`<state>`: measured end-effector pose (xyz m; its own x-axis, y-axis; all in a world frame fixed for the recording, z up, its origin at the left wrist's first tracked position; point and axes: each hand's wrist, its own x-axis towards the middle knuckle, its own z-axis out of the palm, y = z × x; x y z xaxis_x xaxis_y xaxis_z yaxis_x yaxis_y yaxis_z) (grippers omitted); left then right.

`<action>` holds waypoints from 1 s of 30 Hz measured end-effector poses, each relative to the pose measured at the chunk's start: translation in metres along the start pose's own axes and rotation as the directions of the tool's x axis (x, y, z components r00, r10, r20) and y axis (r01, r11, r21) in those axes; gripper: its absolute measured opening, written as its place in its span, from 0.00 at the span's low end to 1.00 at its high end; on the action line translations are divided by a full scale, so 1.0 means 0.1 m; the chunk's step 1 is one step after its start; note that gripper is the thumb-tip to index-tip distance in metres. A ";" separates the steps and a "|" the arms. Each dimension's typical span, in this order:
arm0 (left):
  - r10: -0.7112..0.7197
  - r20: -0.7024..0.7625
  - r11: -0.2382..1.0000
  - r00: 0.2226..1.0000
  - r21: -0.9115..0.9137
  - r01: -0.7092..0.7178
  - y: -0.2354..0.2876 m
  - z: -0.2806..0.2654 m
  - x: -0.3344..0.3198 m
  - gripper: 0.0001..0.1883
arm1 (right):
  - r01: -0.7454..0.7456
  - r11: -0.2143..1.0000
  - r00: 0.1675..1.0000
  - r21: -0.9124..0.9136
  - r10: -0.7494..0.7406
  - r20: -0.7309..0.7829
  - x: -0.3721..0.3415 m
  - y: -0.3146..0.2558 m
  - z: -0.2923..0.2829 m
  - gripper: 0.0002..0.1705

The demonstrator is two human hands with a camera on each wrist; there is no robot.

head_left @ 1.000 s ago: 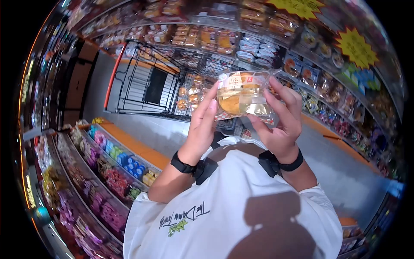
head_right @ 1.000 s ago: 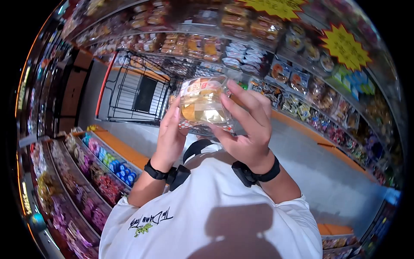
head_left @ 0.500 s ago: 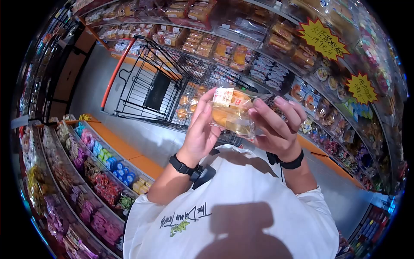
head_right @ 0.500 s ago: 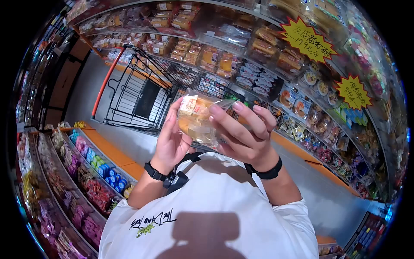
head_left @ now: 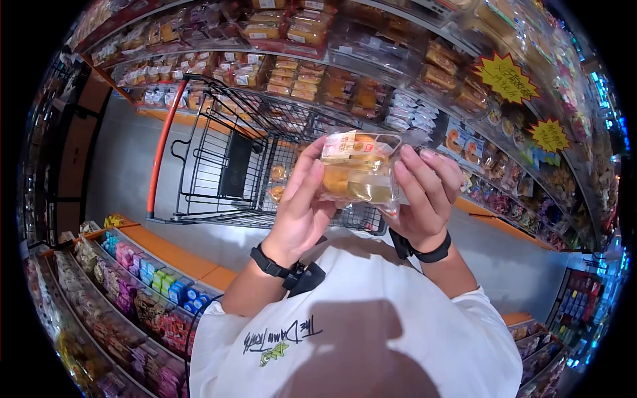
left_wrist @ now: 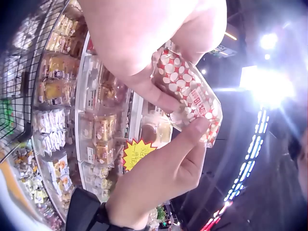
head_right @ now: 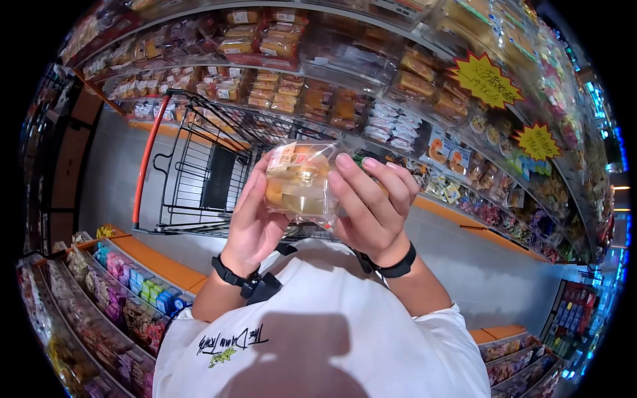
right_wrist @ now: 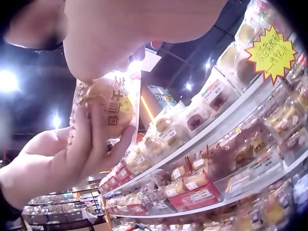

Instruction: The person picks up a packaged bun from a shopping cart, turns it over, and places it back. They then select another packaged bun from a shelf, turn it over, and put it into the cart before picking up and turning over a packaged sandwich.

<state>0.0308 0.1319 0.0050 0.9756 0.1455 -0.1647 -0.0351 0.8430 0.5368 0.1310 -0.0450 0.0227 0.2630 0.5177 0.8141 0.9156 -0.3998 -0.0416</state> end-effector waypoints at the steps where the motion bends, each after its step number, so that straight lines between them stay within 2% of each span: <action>1: -0.001 -0.007 1.000 1.000 0.021 0.001 0.09 -0.04 0.00 0.29 | -0.035 0.997 0.999 0.063 0.034 0.019 0.04 -0.06 0.07 0.22; 4: 0.079 -0.008 0.989 0.997 0.130 -0.077 0.29 -0.10 0.03 0.31 | -0.216 0.933 0.976 0.287 0.211 0.050 0.11 -0.28 0.31 0.31; 7: 0.195 0.003 0.943 0.981 0.276 -0.189 0.45 -0.16 0.08 0.33 | -0.381 0.760 0.913 0.526 0.398 0.086 0.16 -0.47 0.53 0.39; 9: 0.270 0.044 0.896 0.962 0.354 -0.268 0.49 -0.24 0.15 0.34 | -0.459 0.694 0.879 0.555 0.444 0.173 0.21 -0.51 0.50 0.43; 12: 0.269 0.079 0.833 0.960 0.481 -0.273 0.54 -0.33 0.23 0.33 | -0.414 0.882 0.884 0.226 0.329 0.333 0.29 -0.49 0.37 0.42; 16: 0.219 0.092 0.882 0.971 0.406 -0.238 0.53 -0.31 0.25 0.33 | -0.368 0.922 0.903 0.121 0.323 0.284 0.31 -0.51 0.35 0.36; 19: 0.201 0.079 0.897 0.976 0.386 -0.216 0.51 -0.28 0.24 0.33 | -0.416 0.876 0.897 0.243 0.352 0.266 0.31 -0.49 0.36 0.34; 22: 0.194 0.067 0.903 0.979 0.377 -0.204 0.45 -0.21 0.24 0.33 | -0.467 0.838 0.880 0.284 0.409 0.239 0.29 -0.48 0.35 0.34; 30: 0.097 0.087 0.916 0.991 0.383 -0.123 0.22 -0.08 0.31 0.33 | -0.548 0.795 0.832 0.261 0.487 0.265 0.10 -0.28 0.12 0.34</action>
<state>0.0583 0.1590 0.0048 0.9826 0.1814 -0.0394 -0.0693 0.5555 0.8286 0.1120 -0.0191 0.0250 0.7455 0.4363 0.5038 0.6627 -0.4045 -0.6303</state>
